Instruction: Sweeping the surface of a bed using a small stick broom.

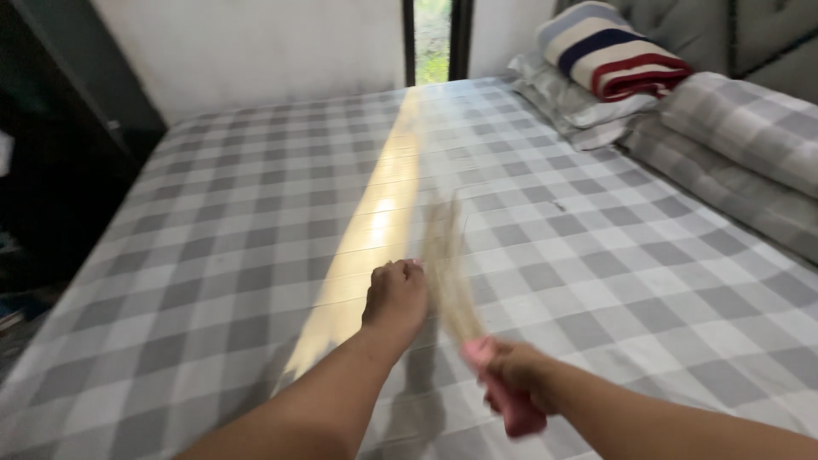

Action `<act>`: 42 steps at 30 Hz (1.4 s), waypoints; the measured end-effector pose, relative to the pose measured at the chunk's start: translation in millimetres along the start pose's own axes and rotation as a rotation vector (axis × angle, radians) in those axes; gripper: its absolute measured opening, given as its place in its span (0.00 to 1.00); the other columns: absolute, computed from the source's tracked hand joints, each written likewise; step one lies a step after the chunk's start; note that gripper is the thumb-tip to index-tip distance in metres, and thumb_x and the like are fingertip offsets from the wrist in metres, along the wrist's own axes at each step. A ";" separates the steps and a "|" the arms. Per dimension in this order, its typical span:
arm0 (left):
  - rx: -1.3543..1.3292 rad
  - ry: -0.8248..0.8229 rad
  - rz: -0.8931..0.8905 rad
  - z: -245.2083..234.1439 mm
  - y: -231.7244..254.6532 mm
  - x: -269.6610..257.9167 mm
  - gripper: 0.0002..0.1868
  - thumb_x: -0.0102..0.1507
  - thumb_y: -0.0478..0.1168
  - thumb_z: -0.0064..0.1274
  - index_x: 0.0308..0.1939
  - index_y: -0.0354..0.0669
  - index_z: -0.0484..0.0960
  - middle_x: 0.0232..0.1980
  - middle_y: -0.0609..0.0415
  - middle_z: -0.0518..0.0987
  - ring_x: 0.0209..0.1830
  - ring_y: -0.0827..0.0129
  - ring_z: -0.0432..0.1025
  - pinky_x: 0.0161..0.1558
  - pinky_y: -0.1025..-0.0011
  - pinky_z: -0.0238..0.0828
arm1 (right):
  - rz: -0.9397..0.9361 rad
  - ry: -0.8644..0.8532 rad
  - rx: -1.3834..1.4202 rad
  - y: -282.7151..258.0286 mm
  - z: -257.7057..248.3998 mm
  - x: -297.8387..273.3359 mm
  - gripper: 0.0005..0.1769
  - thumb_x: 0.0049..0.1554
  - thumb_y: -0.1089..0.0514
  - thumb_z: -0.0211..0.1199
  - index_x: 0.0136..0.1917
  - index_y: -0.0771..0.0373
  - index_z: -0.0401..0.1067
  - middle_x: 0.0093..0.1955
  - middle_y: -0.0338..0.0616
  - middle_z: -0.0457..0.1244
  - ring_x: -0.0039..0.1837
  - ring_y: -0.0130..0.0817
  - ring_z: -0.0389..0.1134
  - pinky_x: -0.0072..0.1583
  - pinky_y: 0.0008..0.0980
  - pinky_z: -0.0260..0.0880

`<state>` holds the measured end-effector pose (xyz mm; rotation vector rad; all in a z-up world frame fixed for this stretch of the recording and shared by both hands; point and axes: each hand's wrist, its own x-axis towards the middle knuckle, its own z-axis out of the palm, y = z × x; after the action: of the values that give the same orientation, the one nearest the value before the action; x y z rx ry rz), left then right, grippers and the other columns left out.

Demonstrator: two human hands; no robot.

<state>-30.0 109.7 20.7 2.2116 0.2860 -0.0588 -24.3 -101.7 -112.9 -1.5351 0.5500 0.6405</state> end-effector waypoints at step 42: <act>-0.021 0.755 -0.226 -364.9 -241.9 -127.0 0.28 0.69 0.51 0.42 0.72 0.47 0.67 0.81 0.48 0.53 0.81 0.56 0.48 0.75 0.57 0.52 | -0.353 -0.468 -0.459 -16.8 386.0 -120.9 0.33 0.60 0.57 0.62 0.78 0.45 0.63 0.41 0.46 0.66 0.34 0.38 0.67 0.36 0.39 0.73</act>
<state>-229.7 516.0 74.1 2.0874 0.9396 0.6633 -127.3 280.1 -26.4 -1.7710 -0.2388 0.8500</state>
